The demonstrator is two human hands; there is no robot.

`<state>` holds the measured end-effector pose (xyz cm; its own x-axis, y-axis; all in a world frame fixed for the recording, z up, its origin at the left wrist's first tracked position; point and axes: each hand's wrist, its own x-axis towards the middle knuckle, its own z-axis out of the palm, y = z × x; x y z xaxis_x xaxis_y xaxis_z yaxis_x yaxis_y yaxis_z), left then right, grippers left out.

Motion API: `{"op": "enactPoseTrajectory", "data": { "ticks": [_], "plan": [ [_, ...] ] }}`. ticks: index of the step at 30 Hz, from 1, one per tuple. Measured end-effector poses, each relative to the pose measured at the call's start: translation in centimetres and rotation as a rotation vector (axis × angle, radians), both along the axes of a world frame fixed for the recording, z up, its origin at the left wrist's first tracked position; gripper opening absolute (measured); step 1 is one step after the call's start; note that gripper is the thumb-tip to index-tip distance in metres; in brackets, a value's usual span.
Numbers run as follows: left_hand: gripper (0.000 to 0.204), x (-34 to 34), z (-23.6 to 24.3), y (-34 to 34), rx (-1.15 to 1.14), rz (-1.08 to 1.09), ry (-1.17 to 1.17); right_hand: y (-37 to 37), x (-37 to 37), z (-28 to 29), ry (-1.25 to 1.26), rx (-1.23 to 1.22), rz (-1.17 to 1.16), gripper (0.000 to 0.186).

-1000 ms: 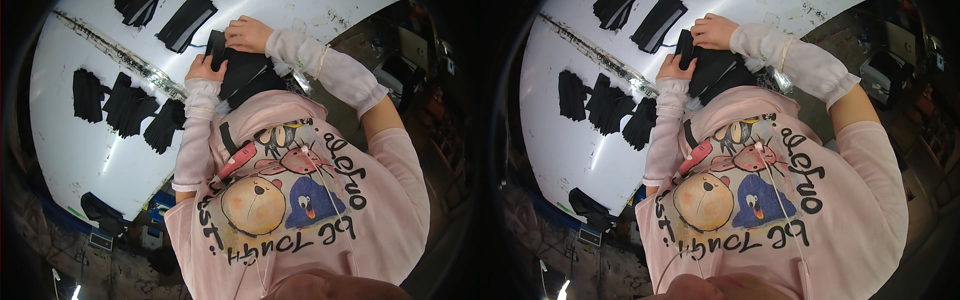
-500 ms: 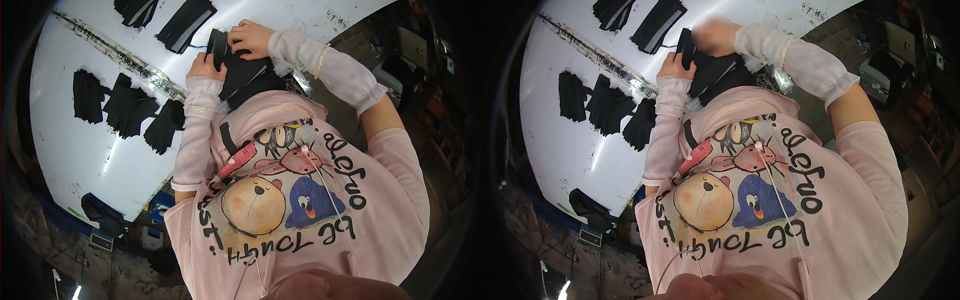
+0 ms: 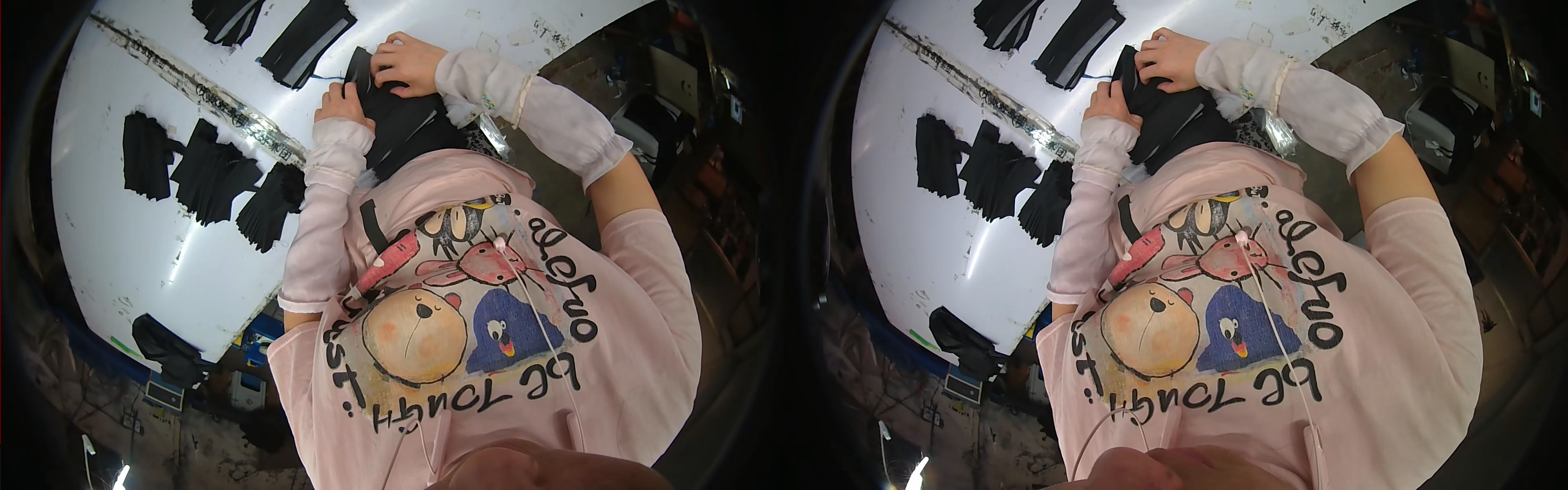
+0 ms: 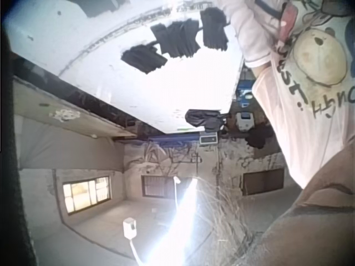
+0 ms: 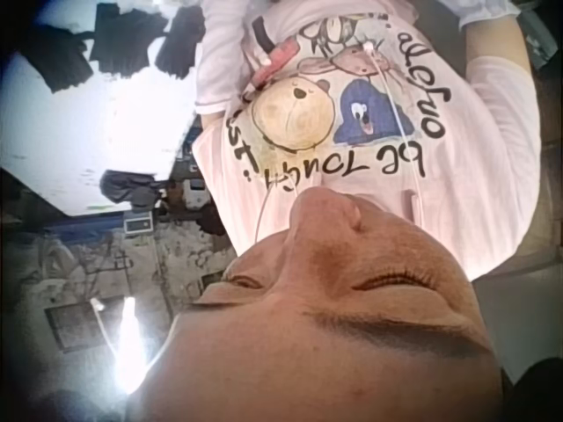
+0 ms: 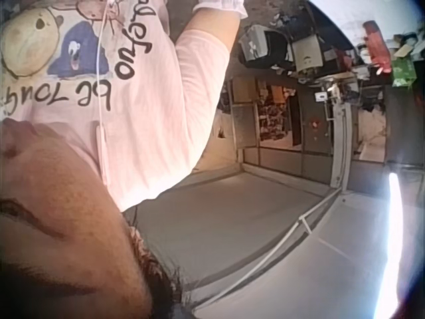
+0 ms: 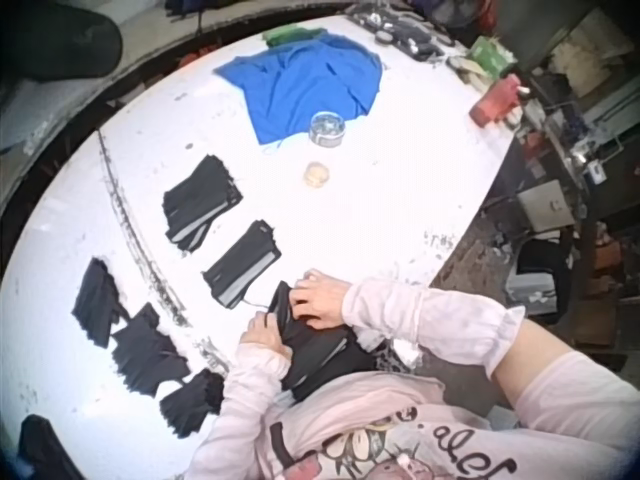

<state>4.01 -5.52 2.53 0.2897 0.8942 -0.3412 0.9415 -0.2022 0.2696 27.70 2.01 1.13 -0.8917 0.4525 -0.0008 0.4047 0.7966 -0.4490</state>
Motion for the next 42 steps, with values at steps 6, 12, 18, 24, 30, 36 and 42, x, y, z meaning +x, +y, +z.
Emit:
{"op": "enactPoseTrajectory", "data": {
  "ticks": [6, 12, 18, 24, 30, 36, 42],
  "plan": [
    [0.069, -1.4, -0.8, 0.7, -0.103, 0.027, -0.146, -0.1, 0.7, -0.3, 0.022, -0.047, -0.076, 0.043],
    [0.062, -2.1, -1.5, 0.8, -0.09, 0.042, -0.198, -0.1, 0.8, 0.1, 0.1, -0.028, -0.083, 0.041],
    [0.049, -2.7, -4.1, 0.2, 0.002, 0.21, -0.316, -0.4, 0.7, 1.4, 0.208, 0.096, -0.102, 0.028],
    [0.053, -1.9, -4.2, 0.7, -0.015, 0.272, -0.318, -0.9, -0.1, -0.9, 0.121, 0.137, -0.028, 0.013],
    [0.061, -1.5, -2.4, 0.6, -0.035, 0.21, -0.281, 0.0, -1.3, -1.4, 0.119, 0.121, -0.046, 0.011],
    [0.066, -1.9, -3.6, 0.2, 0.039, 0.164, -0.258, 0.3, -1.6, -0.9, 0.168, 0.147, -0.102, 0.01],
    [0.062, -1.7, -3.8, 0.2, 0.038, 0.18, -0.275, -0.1, -1.1, -1.0, 0.142, 0.143, -0.118, 0.01]
  ]
}}
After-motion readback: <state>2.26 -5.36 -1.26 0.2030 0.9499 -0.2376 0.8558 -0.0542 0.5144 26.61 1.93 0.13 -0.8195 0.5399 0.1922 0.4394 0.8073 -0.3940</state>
